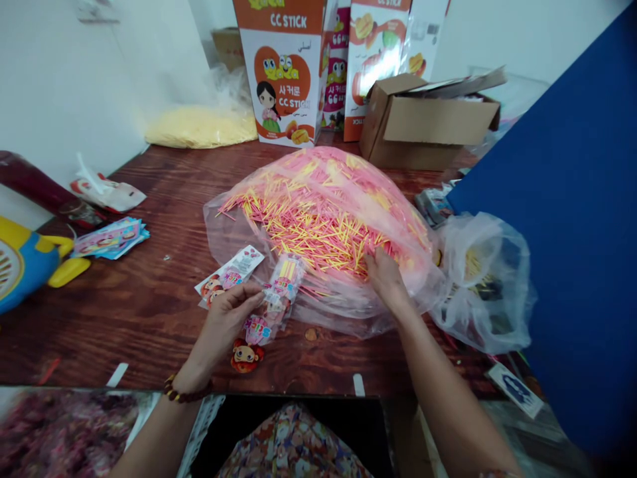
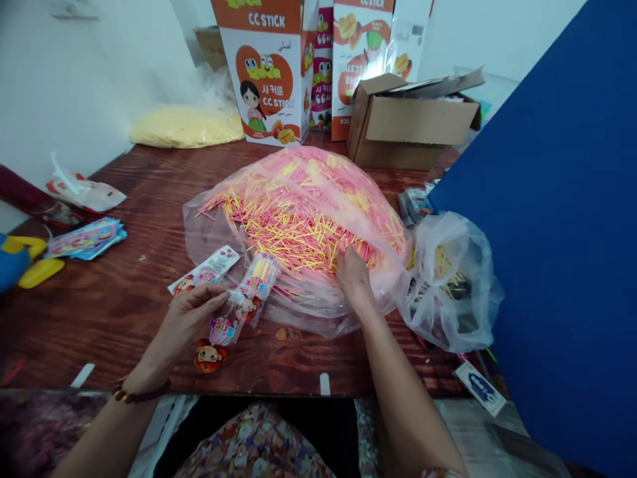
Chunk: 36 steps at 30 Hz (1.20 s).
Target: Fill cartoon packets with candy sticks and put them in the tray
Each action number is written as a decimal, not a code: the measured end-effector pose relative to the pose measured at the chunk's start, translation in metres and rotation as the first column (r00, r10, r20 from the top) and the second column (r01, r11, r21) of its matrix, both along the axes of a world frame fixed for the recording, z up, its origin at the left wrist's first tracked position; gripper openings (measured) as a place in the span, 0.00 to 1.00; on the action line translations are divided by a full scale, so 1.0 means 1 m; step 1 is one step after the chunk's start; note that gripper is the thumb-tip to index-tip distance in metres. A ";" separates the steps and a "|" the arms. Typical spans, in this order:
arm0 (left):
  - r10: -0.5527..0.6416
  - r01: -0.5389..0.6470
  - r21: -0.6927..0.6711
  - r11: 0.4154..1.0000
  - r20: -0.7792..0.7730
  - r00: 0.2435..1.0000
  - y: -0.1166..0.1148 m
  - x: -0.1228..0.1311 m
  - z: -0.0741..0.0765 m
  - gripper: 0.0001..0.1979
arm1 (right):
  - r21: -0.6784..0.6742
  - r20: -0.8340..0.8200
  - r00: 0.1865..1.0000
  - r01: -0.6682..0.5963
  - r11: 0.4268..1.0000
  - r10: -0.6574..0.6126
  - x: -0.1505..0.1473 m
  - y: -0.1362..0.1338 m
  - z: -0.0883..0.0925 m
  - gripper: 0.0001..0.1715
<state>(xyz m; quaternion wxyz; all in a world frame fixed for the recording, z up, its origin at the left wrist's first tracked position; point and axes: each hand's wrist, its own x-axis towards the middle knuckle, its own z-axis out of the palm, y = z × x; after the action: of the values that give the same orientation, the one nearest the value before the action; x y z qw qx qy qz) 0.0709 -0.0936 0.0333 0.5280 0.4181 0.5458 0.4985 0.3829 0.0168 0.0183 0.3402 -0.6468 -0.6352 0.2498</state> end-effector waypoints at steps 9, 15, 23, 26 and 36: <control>0.010 -0.009 0.044 0.999 -0.028 1.000 0.002 0.012 0.010 0.12 | 0.050 -0.393 0.860 -0.334 0.941 0.326 -0.069 -0.066 -0.023 0.12; -0.030 0.032 0.022 0.999 -0.092 0.995 0.004 0.016 0.014 0.13 | 0.012 -0.537 0.801 -0.308 0.951 0.266 -0.072 -0.062 -0.001 0.13; -0.208 0.208 -0.018 0.978 -0.146 0.967 0.006 0.020 0.008 0.11 | 0.149 -0.055 0.762 -0.632 0.760 0.645 -0.092 -0.060 0.041 0.06; -0.208 0.209 -0.011 0.978 -0.172 0.963 0.005 0.017 0.010 0.11 | 0.118 0.092 0.730 -0.683 0.721 0.677 -0.097 -0.059 0.033 0.06; -0.239 0.245 0.000 0.970 -0.214 0.947 0.004 0.012 0.005 0.12 | 0.050 0.021 0.729 -0.685 0.727 0.685 -0.091 -0.058 0.036 0.05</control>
<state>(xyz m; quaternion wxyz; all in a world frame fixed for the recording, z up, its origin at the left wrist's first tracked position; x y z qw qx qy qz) 0.0824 -0.0898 0.0380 0.5181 0.5398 0.5370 0.3896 0.2915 -0.0408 0.0547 0.2413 -0.3580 -0.8354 0.3401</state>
